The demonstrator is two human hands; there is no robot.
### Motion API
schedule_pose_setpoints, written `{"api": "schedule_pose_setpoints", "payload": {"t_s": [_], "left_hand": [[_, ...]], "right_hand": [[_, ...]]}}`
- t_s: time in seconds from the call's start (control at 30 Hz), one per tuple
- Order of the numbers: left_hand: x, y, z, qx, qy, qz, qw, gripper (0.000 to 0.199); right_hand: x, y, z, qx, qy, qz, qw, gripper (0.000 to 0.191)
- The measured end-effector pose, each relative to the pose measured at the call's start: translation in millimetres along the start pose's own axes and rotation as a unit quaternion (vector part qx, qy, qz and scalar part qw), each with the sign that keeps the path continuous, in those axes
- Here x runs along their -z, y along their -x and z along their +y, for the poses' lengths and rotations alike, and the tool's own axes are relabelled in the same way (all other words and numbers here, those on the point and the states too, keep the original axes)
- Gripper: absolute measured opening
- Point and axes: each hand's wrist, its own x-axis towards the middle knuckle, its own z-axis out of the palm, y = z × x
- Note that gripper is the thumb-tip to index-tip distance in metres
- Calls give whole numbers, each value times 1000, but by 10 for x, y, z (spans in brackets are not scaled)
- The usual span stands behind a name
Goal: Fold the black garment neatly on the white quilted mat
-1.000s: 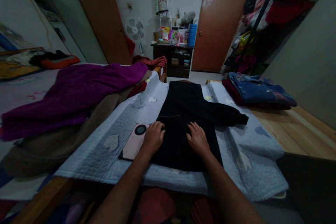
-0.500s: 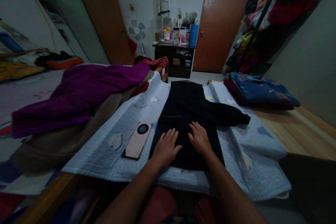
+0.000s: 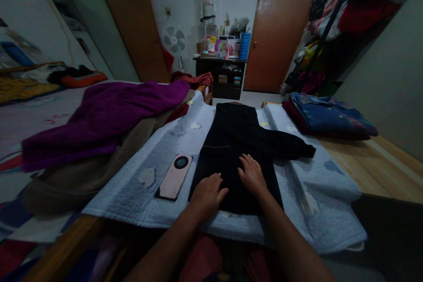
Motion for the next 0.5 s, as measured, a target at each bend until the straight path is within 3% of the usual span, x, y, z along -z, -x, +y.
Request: {"api": "schedule_pose_setpoints", "payload": {"t_s": [0.1, 0.2, 0.37, 0.5], "left_hand": [[99, -107, -103, 20, 22, 25, 999, 31], [89, -183, -213, 27, -25, 68, 997, 29], [-98, -152, -307, 36, -70, 36, 996, 49], [-143, -120, -305, 35, -77, 31, 996, 52]], "right_hand": [[8, 0, -2, -1, -1, -2, 1000, 50], [17, 3, -4, -2, -2, -3, 1000, 50], [23, 7, -11, -5, -3, 0, 1000, 49], [36, 6, -24, -6, -5, 0, 1000, 49]]}}
